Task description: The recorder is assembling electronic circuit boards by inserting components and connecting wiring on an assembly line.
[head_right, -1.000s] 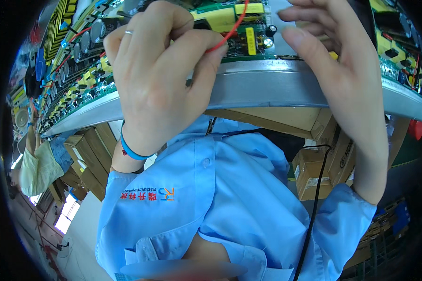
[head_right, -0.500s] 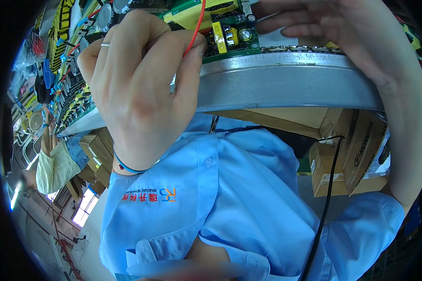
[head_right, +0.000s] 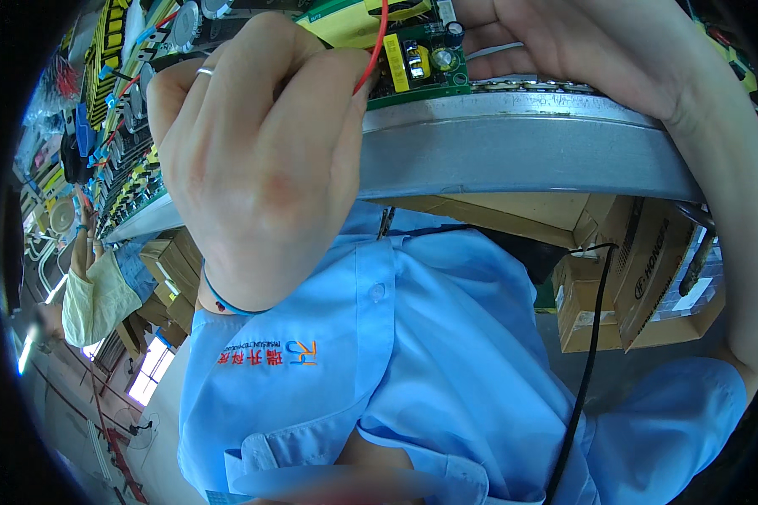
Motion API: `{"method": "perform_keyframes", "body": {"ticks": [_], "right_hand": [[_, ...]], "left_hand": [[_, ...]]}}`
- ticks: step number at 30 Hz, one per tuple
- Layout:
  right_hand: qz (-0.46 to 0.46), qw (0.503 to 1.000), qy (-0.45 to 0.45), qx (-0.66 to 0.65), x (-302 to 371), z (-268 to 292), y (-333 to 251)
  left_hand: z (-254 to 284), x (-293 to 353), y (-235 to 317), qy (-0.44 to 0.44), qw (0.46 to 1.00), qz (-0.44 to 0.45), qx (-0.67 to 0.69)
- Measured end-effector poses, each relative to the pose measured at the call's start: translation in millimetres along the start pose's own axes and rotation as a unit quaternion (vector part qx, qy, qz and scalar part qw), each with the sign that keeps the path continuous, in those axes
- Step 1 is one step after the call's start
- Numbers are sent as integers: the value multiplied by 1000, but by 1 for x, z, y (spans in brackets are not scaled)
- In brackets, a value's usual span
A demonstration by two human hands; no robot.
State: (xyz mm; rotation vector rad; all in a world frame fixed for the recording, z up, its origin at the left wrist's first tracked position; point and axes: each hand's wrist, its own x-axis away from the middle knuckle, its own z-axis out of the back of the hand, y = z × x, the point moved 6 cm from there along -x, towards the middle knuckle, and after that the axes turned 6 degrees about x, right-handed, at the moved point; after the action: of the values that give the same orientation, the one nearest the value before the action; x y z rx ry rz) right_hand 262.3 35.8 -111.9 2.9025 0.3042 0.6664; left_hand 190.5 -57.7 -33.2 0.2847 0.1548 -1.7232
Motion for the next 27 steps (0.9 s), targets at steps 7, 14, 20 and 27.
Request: {"method": "perform_keyframes", "body": {"ticks": [7, 14, 20, 27], "right_hand": [[60, 969, 84, 224, 12, 12, -10], [101, 858, 146, 482, -8, 0, -10], [108, 847, 146, 499, 5, 3, -18], [95, 838, 122, 523, -9, -5, -4]], "left_hand": [[-6, 3, -4, 38, 996, -28, 73], [-3, 19, -10, 46, 997, 7, 69], [-13, 9, -11, 60, 996, 16, 63], [-10, 14, -11, 48, 996, 36, 61]]}}
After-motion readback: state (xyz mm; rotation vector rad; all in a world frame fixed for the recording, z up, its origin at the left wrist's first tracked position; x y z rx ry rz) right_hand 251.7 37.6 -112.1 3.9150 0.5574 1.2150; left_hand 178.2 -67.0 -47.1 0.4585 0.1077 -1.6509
